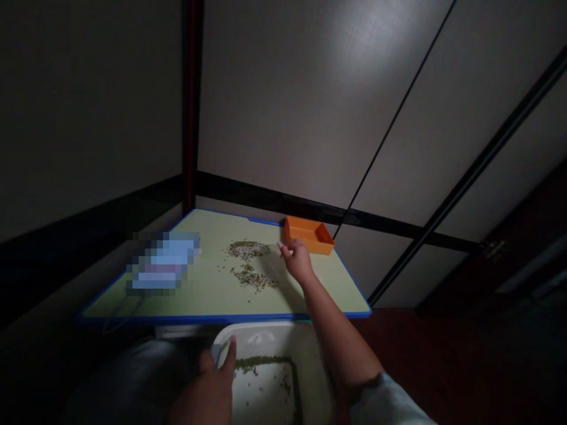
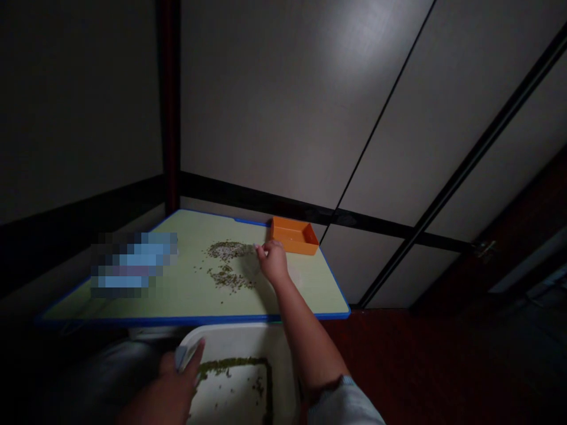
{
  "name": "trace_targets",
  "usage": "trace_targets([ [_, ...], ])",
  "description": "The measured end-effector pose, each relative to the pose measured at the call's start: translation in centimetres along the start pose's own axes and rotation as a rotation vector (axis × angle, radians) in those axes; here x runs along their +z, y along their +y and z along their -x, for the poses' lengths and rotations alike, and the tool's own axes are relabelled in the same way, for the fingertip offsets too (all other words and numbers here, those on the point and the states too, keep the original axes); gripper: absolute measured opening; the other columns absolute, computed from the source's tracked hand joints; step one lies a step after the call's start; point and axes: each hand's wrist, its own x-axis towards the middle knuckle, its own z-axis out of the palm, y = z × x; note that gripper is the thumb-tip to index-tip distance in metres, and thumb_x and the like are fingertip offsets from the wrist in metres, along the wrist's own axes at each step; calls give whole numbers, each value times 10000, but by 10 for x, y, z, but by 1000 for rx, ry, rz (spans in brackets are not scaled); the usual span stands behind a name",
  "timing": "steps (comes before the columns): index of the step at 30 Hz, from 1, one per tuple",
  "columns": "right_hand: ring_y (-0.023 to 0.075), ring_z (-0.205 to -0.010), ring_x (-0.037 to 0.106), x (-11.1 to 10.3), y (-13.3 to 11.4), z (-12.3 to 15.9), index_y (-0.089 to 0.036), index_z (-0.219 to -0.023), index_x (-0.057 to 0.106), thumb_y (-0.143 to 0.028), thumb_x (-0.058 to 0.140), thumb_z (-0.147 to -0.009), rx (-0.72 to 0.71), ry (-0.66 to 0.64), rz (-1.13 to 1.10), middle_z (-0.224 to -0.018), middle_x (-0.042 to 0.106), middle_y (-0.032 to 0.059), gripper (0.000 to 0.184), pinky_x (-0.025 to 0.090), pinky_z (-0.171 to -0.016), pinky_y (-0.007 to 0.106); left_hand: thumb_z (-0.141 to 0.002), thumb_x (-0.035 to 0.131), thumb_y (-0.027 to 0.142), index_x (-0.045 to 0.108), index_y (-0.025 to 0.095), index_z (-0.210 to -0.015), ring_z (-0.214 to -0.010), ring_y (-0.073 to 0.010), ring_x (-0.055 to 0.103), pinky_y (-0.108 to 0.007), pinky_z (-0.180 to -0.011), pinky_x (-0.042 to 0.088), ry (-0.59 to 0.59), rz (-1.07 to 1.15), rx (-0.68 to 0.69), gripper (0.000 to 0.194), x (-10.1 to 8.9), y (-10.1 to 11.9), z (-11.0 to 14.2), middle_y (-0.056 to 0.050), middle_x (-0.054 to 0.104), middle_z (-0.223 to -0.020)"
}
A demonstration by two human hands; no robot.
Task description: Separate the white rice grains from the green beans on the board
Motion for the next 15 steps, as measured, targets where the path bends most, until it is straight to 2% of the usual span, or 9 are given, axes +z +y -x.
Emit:
trace_targets([
  [3,158,-701,523,12,1,-3,-175,-571,538,-366,434,-910,87,70,-7,-671,560,43,402,385,-693,268,-843,89,167,376,256,-1368,-664,-142,649,-349,-644,525,-5,12,-15,605,0,1,2,-239,514,-1260],
  [6,170,-713,524,22,8,9,-183,-581,513,-337,433,-899,127,113,-20,-681,566,53,362,386,-691,277,-870,147,234,340,269,-1382,-818,-183,667,-373,-727,531,40,8,-3,548,4,0,3,-219,516,-1299],
  [8,168,-711,522,26,12,16,-187,-583,499,-335,423,-903,138,126,-35,-684,566,52,360,386,-682,273,-863,270,282,328,328,-1375,-1118,-255,592,-439,-893,492,201,-16,96,517,8,-1,4,-154,456,-1426],
  [10,165,-707,517,28,12,20,-187,-589,497,-340,410,-913,146,134,-44,-688,562,49,368,384,-680,271,-829,377,300,312,424,-1351,-1336,-298,410,-563,-1064,339,324,-40,212,541,9,-2,4,-46,345,-1529],
  [12,160,-702,513,29,10,21,-187,-579,496,-336,421,-915,149,129,-48,-679,557,43,375,383,-687,269,-769,487,312,288,477,-1336,-1430,-311,247,-636,-1122,175,314,-41,311,623,7,-2,2,17,254,-1565],
  [13,158,-700,513,30,9,22,-186,-572,498,-330,431,-914,148,121,-50,-674,558,41,377,383,-689,267,-737,532,328,276,482,-1336,-1450,-316,190,-652,-1122,138,270,-32,337,669,4,-2,-1,23,217,-1575],
  [15,157,-706,512,33,6,22,-185,-573,516,-315,451,-911,144,105,-47,-676,567,39,369,382,-689,264,-703,574,400,254,464,-1351,-1463,-338,117,-668,-1105,154,182,-9,316,725,-2,0,-8,6,131,-1594],
])
